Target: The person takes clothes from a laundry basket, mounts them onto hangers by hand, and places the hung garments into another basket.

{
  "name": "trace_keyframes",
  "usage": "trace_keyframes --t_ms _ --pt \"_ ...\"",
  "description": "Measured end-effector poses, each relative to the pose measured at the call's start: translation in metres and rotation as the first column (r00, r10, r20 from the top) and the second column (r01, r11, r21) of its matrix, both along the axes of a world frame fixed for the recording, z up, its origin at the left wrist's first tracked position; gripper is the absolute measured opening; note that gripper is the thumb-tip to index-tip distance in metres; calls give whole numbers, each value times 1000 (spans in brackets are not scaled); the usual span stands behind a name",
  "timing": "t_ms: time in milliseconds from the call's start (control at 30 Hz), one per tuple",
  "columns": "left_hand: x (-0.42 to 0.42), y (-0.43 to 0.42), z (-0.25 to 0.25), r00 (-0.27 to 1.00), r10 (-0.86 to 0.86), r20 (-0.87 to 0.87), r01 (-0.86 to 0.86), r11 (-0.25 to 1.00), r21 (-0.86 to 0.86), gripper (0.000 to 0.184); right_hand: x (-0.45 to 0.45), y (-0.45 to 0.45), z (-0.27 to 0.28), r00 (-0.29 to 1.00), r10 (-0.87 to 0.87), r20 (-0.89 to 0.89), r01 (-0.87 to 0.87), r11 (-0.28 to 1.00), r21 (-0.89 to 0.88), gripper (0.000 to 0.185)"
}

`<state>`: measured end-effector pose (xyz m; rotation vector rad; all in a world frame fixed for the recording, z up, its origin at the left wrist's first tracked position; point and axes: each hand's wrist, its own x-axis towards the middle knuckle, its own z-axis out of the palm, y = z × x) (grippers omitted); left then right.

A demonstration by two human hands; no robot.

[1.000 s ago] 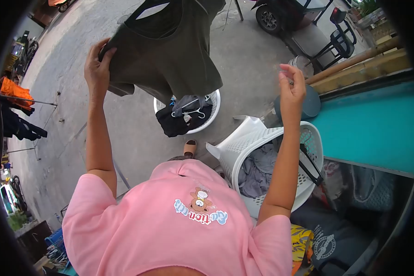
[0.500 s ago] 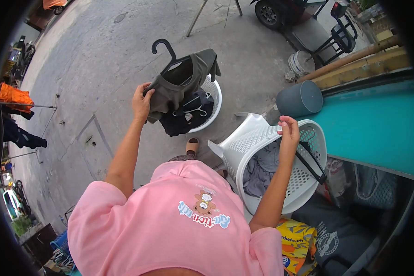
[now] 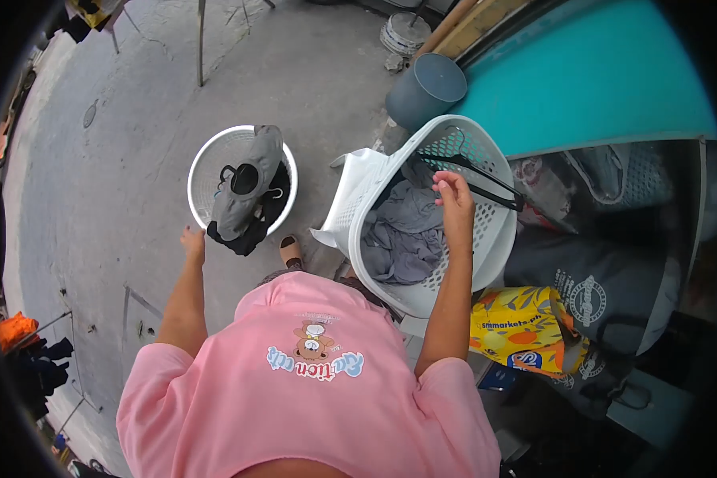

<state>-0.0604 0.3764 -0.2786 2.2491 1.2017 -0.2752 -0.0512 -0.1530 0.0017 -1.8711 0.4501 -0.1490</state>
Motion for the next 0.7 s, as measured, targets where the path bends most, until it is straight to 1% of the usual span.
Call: trace_keyframes --t_ms 33,133,167,200,233,267,333,400,433,500,567,633,700 --pt "-6 0 -4 1000 -31 -6 31 999 14 63 -6 -15 -4 999 -45 -10 45 999 -10 17" --pt "-18 -5 -14 995 -84 58 87 995 -54 59 -24 -56 -19 982 -159 -99 155 987 -42 16" --pt "-20 -7 -17 989 -101 108 113 988 -107 56 -29 -68 -30 968 -201 -147 191 978 -82 17" --pt "-17 -12 -18 981 -110 159 135 979 -155 54 -33 -79 -45 967 -215 -140 205 975 -81 17" --pt "-13 -27 0 965 -160 206 191 971 -141 51 -38 -89 -66 965 -163 -204 125 974 -189 19" --pt "-4 -39 13 963 -168 212 199 970 -137 51 -40 -98 -88 955 -116 -273 34 958 -286 21" --pt "16 -64 34 875 -247 417 344 922 -177 48 -39 -107 -135 942 61 -329 -204 885 -419 26" --pt "40 -103 64 777 -299 554 457 873 -170 44 -34 -94 -165 934 145 -325 -312 774 -552 30" --pt "53 -121 80 726 -326 605 518 838 -171 43 -32 -81 -171 938 148 -314 -306 778 -548 30" --pt "68 -166 125 625 -355 695 647 734 -207 41 -31 -57 -179 920 -34 -391 -259 697 -668 29" --pt "70 -218 185 572 -396 718 721 661 -210 37 -28 -51 -180 933 1 -360 -260 693 -672 30" --pt "71 -254 211 502 -479 720 803 568 -181 32 -26 -57 -182 943 29 -331 -260 686 -679 31" --pt "64 -293 229 482 -415 772 840 468 -274 27 -23 -72 -183 912 175 -371 -393 634 -666 21"
